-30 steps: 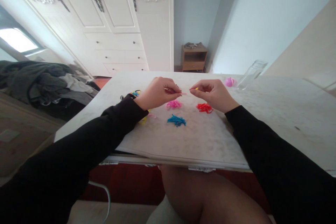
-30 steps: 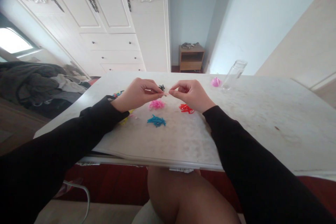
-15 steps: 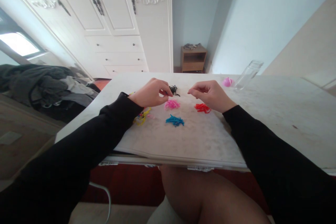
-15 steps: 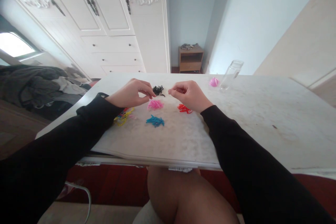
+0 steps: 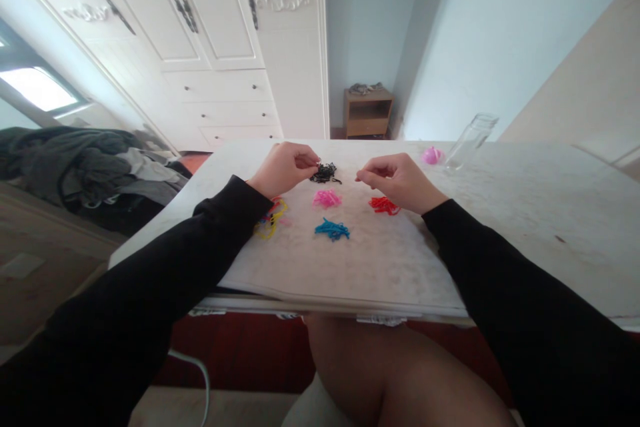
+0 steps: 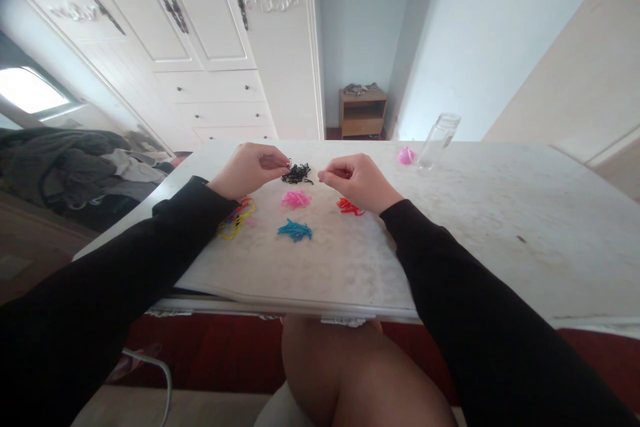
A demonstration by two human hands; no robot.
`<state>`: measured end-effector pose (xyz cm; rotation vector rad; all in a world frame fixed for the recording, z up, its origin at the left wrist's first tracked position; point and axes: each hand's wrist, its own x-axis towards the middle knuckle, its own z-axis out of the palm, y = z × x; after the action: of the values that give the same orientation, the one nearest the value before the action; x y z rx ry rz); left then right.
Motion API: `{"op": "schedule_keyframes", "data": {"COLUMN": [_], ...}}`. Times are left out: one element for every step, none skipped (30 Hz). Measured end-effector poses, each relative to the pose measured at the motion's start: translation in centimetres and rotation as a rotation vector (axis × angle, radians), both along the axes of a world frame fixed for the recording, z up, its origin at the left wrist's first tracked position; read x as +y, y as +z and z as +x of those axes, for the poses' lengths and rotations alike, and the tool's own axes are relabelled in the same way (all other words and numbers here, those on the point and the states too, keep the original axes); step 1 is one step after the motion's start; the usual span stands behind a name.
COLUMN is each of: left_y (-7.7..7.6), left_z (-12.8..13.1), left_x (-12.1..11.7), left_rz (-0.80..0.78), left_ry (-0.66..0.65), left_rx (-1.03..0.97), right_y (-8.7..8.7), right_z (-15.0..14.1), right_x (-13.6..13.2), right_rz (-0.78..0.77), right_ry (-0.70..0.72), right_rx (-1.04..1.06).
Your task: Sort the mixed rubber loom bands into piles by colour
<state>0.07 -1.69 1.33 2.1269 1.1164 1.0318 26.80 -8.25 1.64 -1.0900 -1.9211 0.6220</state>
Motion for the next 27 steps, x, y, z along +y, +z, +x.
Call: {"op": "schedule_keyframes", "data": {"left_y": [-0.2, -0.3, -0.5, -0.5, -0.5, -0.4, -0.2, 0.0, 0.2, 0.5, 0.8, 1.0, 1.1, 1.2, 1.3, 1.3, 1.3, 1.2, 1.2, 1.3, 1.3, 1.4, 1.6, 1.7, 1.8, 1.9, 2.0], "left_z": [-0.1, -0.2, -0.2, -0.2, -0.2, -0.1, 0.0, 0.1, 0.3, 0.4, 0.5, 0.6, 0.7, 0.8, 0.8, 0.9, 0.9, 1.0, 1.0, 1.1, 1.1, 1.1, 1.1, 1.1, 1.1, 1.1, 1.1], "left_x": [0.2, 0.3, 0.5, 0.5, 0.4, 0.3, 0.1, -0.2, -0.6, -1.0, -1.3, -1.7, -2.0, -2.2, -2.4, -2.6, -2.7, -2.8, -3.0, -3.1, -3.3, -3.4, -3.6, -3.7, -3.8, -3.8, -3.8], "left_rz": [-0.014, -0.022, -0.022, -0.018, -0.01, -0.002, 0.006, 0.01, 0.008, -0.004, -0.03, -0.068, -0.109, -0.147, -0.175, -0.195, -0.209, -0.223, -0.238, -0.25, -0.254, -0.248, -0.232, -0.208, -0.179, -0.149, -0.122], "left_ry": [0.001, 0.002, 0.006, 0.009, 0.012, 0.012, 0.011, 0.009, 0.004, -0.007, -0.032, -0.073, -0.127, -0.185, -0.242, -0.293, -0.339, -0.382, -0.423, -0.46, -0.493, -0.521, -0.544, -0.564, -0.581, -0.592, -0.599], "left_rx": [-0.004, 0.0, 0.007, 0.011, 0.005, -0.01, -0.029, -0.045, -0.059, -0.066, -0.077, -0.092, -0.11, -0.128, -0.138, -0.136, -0.12, -0.09, -0.053, -0.015, 0.018, 0.042, 0.061, 0.079, 0.101, 0.125, 0.151], "right_y": [0.0, 0.0, 0.0, 0.1, 0.1, 0.1, 0.1, 0.2, 0.2, 0.2, 0.2, 0.2, 0.2, 0.2, 0.2, 0.2, 0.1, 0.1, 0.1, 0.2, 0.2, 0.2, 0.2, 0.2, 0.2, 0.2, 0.2], "right_z": [0.0, 0.0, 0.0, 0.0, -0.1, -0.1, -0.1, -0.1, -0.1, -0.1, -0.1, -0.1, -0.1, 0.0, 0.0, 0.0, 0.0, 0.0, 0.0, -0.1, -0.1, -0.1, -0.1, -0.1, -0.1, 0.0, 0.0], "right_x": [0.0, 0.0, 0.0, 0.0, -0.1, -0.1, -0.1, -0.1, -0.1, -0.1, -0.1, -0.1, -0.1, -0.1, -0.1, -0.1, -0.1, -0.1, 0.0, -0.1, -0.1, -0.1, -0.1, -0.1, -0.1, -0.1, -0.2], "right_rz": [0.0, 0.0, -0.002, -0.004, -0.007, -0.01, -0.015, -0.021, -0.027, -0.033, -0.039, -0.044, -0.048, -0.049, -0.047, -0.044, -0.04, -0.036, -0.033, -0.031, -0.032, -0.034, -0.036, -0.038, -0.04, -0.041, -0.042], "right_ry": [0.001, 0.003, 0.005, 0.008, 0.01, 0.013, 0.015, 0.017, 0.018, 0.019, 0.02, 0.021, 0.021, 0.021, 0.02, 0.02, 0.02, 0.019, 0.018, 0.018, 0.017, 0.014, 0.011, 0.008, 0.006, 0.005, 0.005], "right_rx": [-0.002, -0.003, -0.004, -0.006, -0.007, -0.008, -0.01, -0.013, -0.016, -0.017, -0.019, -0.02, -0.021, -0.022, -0.024, -0.027, -0.03, -0.032, -0.034, -0.036, -0.038, -0.04, -0.043, -0.045, -0.048, -0.049, -0.05]}}
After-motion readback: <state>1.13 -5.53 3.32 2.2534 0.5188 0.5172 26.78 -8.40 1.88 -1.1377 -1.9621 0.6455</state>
